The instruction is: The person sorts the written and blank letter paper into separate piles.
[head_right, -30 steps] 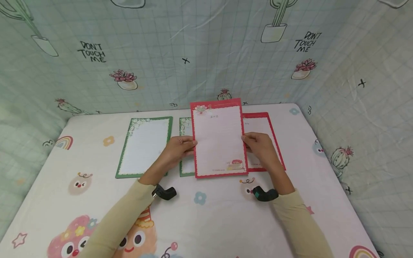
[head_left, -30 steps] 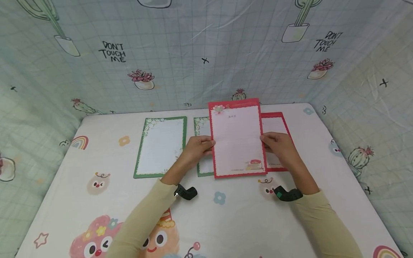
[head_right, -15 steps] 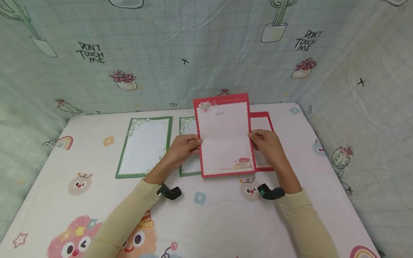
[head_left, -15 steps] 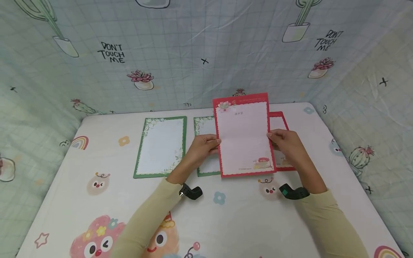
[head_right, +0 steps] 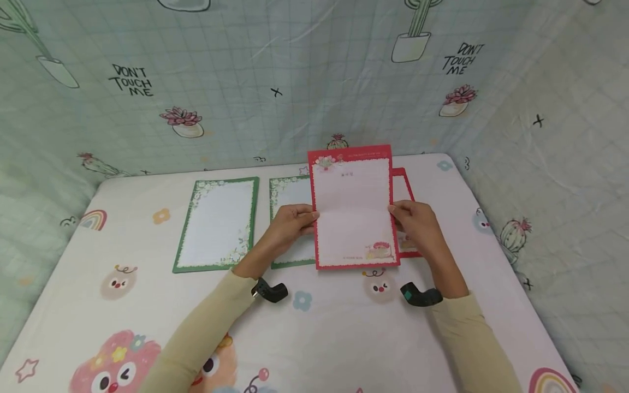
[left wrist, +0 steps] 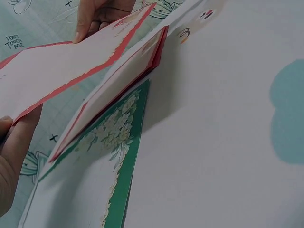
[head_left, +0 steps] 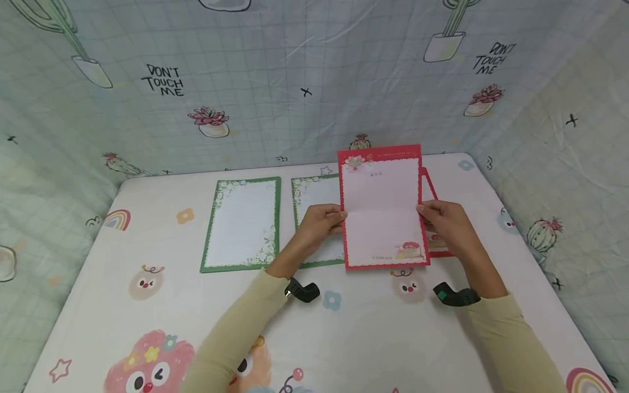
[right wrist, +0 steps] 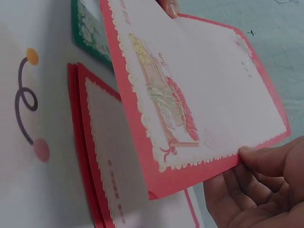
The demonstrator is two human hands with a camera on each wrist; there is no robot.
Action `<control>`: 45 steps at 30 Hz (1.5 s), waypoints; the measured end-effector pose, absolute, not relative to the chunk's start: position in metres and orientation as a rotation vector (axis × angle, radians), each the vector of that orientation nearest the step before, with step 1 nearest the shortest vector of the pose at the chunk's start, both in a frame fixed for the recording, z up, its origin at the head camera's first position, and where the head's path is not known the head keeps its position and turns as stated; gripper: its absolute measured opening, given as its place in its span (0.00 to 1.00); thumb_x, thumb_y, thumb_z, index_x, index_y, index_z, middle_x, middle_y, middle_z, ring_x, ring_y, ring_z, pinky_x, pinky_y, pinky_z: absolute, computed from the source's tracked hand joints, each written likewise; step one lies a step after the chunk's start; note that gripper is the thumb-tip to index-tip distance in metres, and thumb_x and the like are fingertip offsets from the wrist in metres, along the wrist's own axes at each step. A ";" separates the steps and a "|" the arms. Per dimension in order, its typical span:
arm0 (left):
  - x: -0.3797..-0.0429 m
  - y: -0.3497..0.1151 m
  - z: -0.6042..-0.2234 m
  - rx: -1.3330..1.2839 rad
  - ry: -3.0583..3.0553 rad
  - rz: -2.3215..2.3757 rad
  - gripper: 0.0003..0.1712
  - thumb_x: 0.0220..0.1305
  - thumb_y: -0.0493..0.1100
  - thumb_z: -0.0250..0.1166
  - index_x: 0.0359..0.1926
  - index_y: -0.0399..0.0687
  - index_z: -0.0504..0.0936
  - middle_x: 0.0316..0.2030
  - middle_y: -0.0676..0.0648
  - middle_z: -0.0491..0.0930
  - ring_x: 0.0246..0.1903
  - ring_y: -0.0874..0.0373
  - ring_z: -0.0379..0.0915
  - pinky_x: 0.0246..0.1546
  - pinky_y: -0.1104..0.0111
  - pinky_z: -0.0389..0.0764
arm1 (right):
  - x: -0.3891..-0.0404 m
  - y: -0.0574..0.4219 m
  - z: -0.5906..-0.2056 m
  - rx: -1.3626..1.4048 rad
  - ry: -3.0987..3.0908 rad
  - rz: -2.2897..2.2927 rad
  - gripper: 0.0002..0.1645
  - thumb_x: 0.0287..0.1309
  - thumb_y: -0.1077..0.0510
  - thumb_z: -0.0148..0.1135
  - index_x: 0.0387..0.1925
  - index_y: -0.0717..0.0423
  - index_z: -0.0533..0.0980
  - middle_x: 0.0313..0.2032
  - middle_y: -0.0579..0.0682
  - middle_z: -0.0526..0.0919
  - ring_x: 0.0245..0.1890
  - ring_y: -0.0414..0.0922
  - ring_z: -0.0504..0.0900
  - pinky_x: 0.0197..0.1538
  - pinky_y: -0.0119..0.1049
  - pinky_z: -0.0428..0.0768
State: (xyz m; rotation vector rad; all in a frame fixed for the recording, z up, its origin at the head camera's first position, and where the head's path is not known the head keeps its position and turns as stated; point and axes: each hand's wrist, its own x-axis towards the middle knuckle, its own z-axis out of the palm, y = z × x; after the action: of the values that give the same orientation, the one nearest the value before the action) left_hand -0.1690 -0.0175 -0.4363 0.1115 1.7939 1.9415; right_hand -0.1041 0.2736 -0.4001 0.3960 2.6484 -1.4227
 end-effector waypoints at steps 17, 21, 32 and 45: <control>-0.177 -0.006 -0.430 0.116 1.890 1.939 0.13 0.70 0.36 0.67 0.50 0.31 0.84 0.39 0.44 0.88 0.31 0.64 0.82 0.41 0.66 0.88 | -0.098 0.292 -0.410 0.397 2.633 -1.545 0.36 0.68 0.36 0.60 0.64 0.58 0.76 0.56 0.59 0.81 0.42 0.33 0.84 0.47 0.22 0.82; -0.178 -0.003 -0.428 0.123 1.873 1.950 0.14 0.69 0.36 0.67 0.51 0.30 0.84 0.39 0.44 0.87 0.31 0.63 0.82 0.43 0.64 0.88 | -0.096 0.297 -0.414 0.421 2.651 -1.578 0.38 0.65 0.34 0.62 0.63 0.57 0.78 0.55 0.57 0.81 0.40 0.31 0.84 0.46 0.21 0.82; -0.180 0.014 -0.432 0.115 1.816 1.972 0.14 0.69 0.35 0.67 0.50 0.29 0.83 0.36 0.47 0.85 0.31 0.64 0.81 0.49 0.57 0.86 | -0.101 0.318 -0.417 0.387 2.595 -1.763 0.35 0.67 0.43 0.65 0.63 0.66 0.77 0.41 0.32 0.83 0.39 0.31 0.85 0.45 0.21 0.82; -0.181 0.041 -0.436 0.125 1.851 1.980 0.14 0.69 0.36 0.67 0.50 0.28 0.84 0.39 0.41 0.87 0.27 0.65 0.81 0.36 0.71 0.88 | -0.110 0.347 -0.413 0.354 2.526 -1.767 0.29 0.68 0.49 0.66 0.60 0.68 0.77 0.35 0.30 0.86 0.35 0.31 0.86 0.42 0.23 0.84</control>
State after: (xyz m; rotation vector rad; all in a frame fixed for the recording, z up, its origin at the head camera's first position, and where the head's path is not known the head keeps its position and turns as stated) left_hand -0.1814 0.0413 -0.4357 0.1246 1.8509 1.9802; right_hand -0.1095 0.3473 -0.4129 0.3536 2.5260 -1.7672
